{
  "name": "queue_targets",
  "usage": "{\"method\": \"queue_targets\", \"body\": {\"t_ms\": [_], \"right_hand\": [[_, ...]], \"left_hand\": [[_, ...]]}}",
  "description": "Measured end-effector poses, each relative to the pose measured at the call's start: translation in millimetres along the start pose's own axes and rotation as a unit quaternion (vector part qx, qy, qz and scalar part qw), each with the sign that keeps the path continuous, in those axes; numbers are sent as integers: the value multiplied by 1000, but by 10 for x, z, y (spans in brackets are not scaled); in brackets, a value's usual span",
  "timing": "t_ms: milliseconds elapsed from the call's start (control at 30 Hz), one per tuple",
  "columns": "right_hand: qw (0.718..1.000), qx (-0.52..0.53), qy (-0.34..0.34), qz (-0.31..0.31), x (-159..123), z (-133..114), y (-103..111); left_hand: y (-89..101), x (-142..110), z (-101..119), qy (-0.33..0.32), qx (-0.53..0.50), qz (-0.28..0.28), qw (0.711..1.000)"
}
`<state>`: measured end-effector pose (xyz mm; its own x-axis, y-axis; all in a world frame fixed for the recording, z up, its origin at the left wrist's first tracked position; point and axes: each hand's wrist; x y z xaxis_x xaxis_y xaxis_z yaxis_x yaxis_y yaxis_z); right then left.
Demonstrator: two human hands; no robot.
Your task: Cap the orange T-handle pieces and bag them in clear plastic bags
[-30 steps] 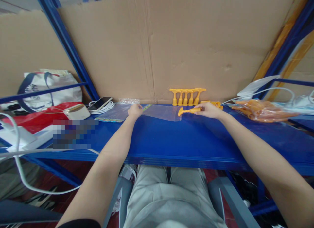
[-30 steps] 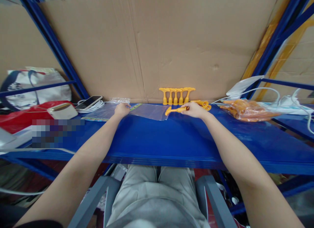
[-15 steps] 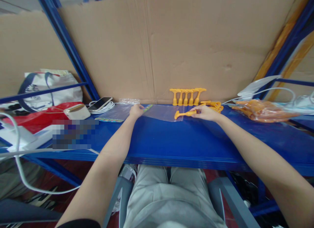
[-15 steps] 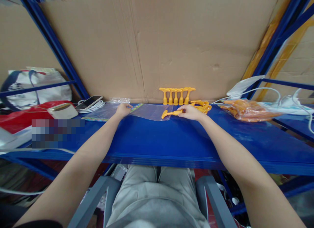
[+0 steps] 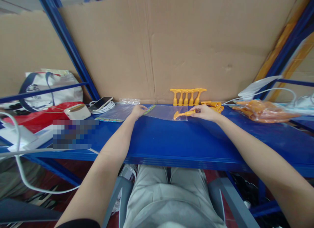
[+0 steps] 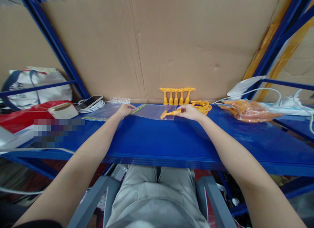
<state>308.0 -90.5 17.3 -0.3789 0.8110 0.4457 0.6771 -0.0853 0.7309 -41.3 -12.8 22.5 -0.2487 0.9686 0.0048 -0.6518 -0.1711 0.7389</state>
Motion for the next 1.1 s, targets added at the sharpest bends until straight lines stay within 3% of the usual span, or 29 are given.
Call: {"method": "queue_targets", "body": {"t_ms": [100,233,467,567,767,1100], "right_hand": [[999,35,-10,-13,2,-55,-28],[996,82,-22,-33,10,-142,-88],[999,28,-37,-5,61,-119,-183],[998,31,-45,15,66,-162,-208],[993,110,-50,-13,29,-319,-203],[990,142,-15,-12,25,-247,-275]], "left_hand": [[-7,0,12,2,-30,-49,998],[-22,-45,45,-6,-92,-156,983],[-68,-88,53,9,-168,-295,940],[-94,-95,54,23,-190,-312,931],[-178,-122,99,24,-216,-356,909],[-270,-284,246,28,-248,-381,890]]}}
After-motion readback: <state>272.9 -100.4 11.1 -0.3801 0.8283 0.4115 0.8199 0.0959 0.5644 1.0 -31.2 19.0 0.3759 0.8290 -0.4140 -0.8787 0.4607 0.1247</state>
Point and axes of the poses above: each hand's wrist, its own x-axis towards the middle knuckle, its own y-axis out of the back of the hand, z = x × y, and after that the axes turned 14 degrees about y, right-handed
